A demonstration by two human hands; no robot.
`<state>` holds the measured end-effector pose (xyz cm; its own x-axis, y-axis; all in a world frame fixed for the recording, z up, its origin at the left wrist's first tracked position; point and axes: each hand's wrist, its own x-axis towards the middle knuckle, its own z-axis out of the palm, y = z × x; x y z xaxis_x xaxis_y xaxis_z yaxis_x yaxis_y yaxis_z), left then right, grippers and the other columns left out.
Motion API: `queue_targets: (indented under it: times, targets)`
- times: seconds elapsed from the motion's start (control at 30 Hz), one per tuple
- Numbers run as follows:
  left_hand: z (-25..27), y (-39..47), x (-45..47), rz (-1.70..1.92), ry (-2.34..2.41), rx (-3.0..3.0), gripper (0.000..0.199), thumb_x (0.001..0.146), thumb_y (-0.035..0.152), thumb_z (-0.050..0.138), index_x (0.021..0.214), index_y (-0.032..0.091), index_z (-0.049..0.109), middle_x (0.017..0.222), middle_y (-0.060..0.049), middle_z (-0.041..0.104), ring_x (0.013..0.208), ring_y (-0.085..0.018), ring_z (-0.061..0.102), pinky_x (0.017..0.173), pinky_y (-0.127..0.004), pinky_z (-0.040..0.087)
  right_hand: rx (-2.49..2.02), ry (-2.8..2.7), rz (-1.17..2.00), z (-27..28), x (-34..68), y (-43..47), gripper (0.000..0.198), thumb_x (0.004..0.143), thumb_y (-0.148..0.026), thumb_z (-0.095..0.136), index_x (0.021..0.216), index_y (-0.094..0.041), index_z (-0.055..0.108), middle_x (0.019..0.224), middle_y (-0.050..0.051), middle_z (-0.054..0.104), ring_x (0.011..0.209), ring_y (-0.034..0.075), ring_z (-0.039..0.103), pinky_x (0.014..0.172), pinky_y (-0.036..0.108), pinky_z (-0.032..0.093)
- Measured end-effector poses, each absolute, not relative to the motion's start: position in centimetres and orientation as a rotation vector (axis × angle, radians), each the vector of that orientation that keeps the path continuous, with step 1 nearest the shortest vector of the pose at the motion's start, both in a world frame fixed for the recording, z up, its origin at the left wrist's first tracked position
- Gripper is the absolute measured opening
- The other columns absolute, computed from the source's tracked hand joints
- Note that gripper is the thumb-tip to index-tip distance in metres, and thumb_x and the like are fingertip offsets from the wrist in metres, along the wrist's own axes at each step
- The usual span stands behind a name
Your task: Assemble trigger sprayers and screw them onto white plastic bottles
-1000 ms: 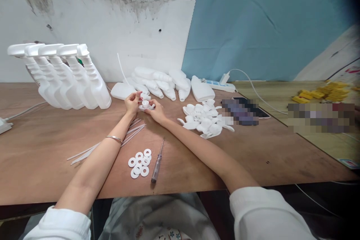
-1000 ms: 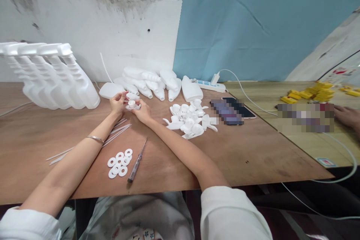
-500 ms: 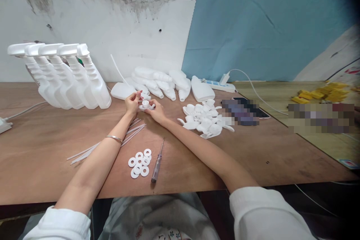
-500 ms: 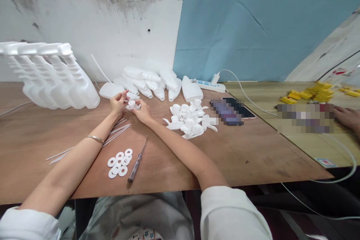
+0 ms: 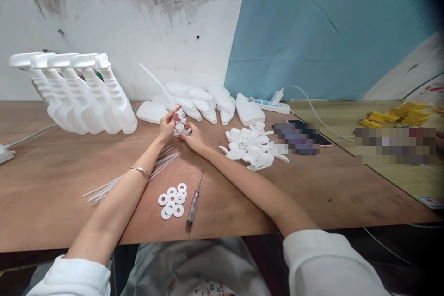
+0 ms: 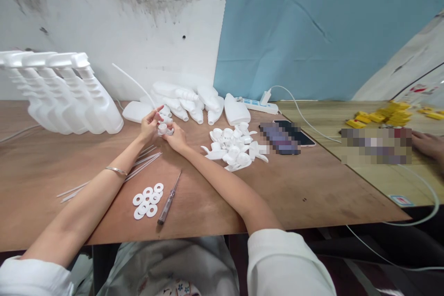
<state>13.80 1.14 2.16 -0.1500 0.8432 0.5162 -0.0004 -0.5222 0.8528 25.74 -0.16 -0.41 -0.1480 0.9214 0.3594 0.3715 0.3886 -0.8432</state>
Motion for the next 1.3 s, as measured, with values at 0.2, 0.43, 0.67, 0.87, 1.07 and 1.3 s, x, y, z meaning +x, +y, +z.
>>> queue_targets:
  times: [0.2, 0.43, 0.67, 0.87, 1.07, 1.3]
  targets:
    - [2.4, 0.7, 14.7, 1.528, 0.889, 1.633, 0.036, 0.073, 0.045, 0.059, 0.092, 0.016, 0.067, 0.07, -0.003, 0.062, 0.056, -0.01, 0.051, 0.051, -0.02, 0.043, -1.122, -1.722, 0.748, -0.5, 25.7, 0.0, 0.034, 0.062, -0.019, 0.066, 0.095, -0.019, 0.057, 0.085, 0.001, 0.064, 0.072, 0.015, 0.056, 0.071, 0.029, 0.043]
    - [2.8, 0.6, 14.2, 1.54, 0.935, 1.622, 0.037, 0.069, 0.05, 0.062, 0.08, 0.014, 0.065, 0.071, -0.004, 0.062, 0.062, -0.012, 0.056, 0.052, -0.02, 0.044, -1.119, -1.731, 0.735, -0.5, 25.7, 0.0, 0.029, 0.062, -0.018, 0.065, 0.09, -0.019, 0.058, 0.084, 0.0, 0.064, 0.071, 0.015, 0.055, 0.07, 0.028, 0.042]
    - [3.1, 0.6, 13.4, 1.543, 0.984, 1.641, 0.036, 0.069, 0.048, 0.063, 0.082, 0.015, 0.059, 0.066, -0.002, 0.06, 0.06, -0.013, 0.058, 0.049, -0.019, 0.041, -1.13, -1.722, 0.735, -0.5, 25.8, -0.1, 0.03, 0.062, -0.02, 0.065, 0.091, -0.019, 0.058, 0.087, -0.001, 0.063, 0.072, 0.014, 0.054, 0.07, 0.027, 0.042]
    - [2.6, 1.4, 11.8, 1.605, 1.003, 1.648, 0.032, 0.064, 0.04, 0.067, 0.08, 0.016, 0.053, 0.069, -0.002, 0.062, 0.068, -0.015, 0.062, 0.061, -0.023, 0.044, -1.143, -1.714, 0.744, -0.6, 25.7, -0.1, 0.03, 0.062, -0.022, 0.067, 0.091, -0.02, 0.058, 0.083, -0.002, 0.062, 0.071, 0.014, 0.054, 0.071, 0.028, 0.042]
    - [2.3, 1.6, 11.2, 1.625, 1.009, 1.639, 0.03, 0.063, 0.037, 0.068, 0.078, 0.016, 0.051, 0.069, -0.001, 0.062, 0.071, -0.016, 0.063, 0.065, -0.024, 0.046, -1.133, -1.705, 0.753, -0.6, 25.7, -0.1, 0.031, 0.062, -0.024, 0.068, 0.091, -0.02, 0.059, 0.084, -0.002, 0.062, 0.073, 0.014, 0.054, 0.071, 0.028, 0.042]
    - [3.2, 1.3, 12.2, 1.583, 0.977, 1.691, 0.021, 0.067, 0.03, 0.064, 0.079, 0.016, 0.054, 0.064, -0.002, 0.064, 0.066, -0.016, 0.062, 0.065, -0.027, 0.047, -1.14, -1.701, 0.753, -0.6, 25.7, -0.1, 0.029, 0.062, -0.023, 0.067, 0.09, -0.02, 0.058, 0.082, -0.002, 0.061, 0.069, 0.013, 0.054, 0.07, 0.028, 0.042]
